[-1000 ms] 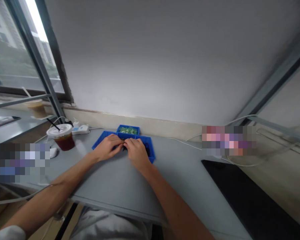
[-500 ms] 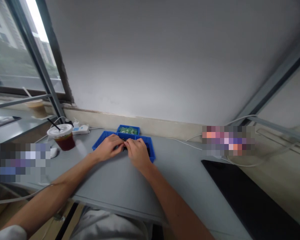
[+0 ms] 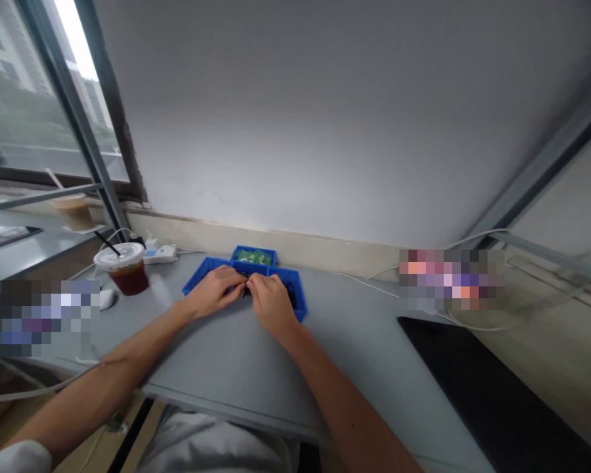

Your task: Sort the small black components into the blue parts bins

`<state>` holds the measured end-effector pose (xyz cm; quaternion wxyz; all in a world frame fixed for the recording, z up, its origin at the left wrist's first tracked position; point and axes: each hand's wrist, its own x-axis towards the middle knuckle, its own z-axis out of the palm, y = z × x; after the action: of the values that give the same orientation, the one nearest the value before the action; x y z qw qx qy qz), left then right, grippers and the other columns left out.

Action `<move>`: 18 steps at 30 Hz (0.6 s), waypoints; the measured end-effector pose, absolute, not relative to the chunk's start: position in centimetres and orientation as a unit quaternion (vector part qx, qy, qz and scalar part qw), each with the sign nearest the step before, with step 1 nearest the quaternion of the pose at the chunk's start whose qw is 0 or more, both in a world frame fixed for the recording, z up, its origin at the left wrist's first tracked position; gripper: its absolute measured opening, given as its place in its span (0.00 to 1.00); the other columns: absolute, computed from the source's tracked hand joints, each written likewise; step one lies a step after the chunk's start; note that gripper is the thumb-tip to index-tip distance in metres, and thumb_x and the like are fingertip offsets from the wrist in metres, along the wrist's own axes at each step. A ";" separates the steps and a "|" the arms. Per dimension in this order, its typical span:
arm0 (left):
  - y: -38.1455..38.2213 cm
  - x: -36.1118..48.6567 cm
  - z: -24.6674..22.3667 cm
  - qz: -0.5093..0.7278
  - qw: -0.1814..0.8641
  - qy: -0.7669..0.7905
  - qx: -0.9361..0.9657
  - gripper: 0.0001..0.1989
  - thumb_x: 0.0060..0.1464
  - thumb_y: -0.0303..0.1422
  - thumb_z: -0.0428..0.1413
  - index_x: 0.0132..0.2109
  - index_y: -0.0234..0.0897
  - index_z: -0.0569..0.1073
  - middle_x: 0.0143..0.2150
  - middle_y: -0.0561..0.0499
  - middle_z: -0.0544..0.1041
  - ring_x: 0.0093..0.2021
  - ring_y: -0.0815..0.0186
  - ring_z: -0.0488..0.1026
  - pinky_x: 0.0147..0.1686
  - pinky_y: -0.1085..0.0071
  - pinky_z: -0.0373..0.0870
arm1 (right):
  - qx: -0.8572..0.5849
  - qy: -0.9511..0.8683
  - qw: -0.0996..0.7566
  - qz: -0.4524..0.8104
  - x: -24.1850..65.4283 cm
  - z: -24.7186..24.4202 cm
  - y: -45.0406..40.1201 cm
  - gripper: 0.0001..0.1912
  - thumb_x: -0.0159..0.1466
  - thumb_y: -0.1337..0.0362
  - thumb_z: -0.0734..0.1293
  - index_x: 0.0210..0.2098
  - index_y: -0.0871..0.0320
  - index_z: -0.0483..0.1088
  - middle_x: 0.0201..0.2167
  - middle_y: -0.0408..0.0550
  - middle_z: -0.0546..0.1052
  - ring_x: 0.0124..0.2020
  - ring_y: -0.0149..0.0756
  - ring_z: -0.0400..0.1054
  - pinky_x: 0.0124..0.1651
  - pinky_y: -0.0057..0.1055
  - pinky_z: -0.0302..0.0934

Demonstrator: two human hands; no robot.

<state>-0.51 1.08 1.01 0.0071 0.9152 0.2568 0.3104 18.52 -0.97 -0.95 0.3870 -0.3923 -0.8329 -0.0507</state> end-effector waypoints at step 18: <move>2.0 -2.1 1.8 0.369 -0.091 0.374 0.846 0.12 0.67 0.33 0.46 0.39 0.37 0.74 0.35 0.48 0.78 0.38 0.63 0.73 0.45 0.64 0.65 | -0.449 -0.794 0.400 -0.094 19.2 -0.4 -0.9 0.22 0.75 0.57 0.52 0.26 0.54 0.62 0.21 0.44 0.70 0.26 0.37 0.62 0.36 0.34 0.52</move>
<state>-2.06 1.97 1.77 -0.0906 0.8460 0.3744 0.3686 19.19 -0.90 -0.43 0.4002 -0.4485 -0.7936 -0.0940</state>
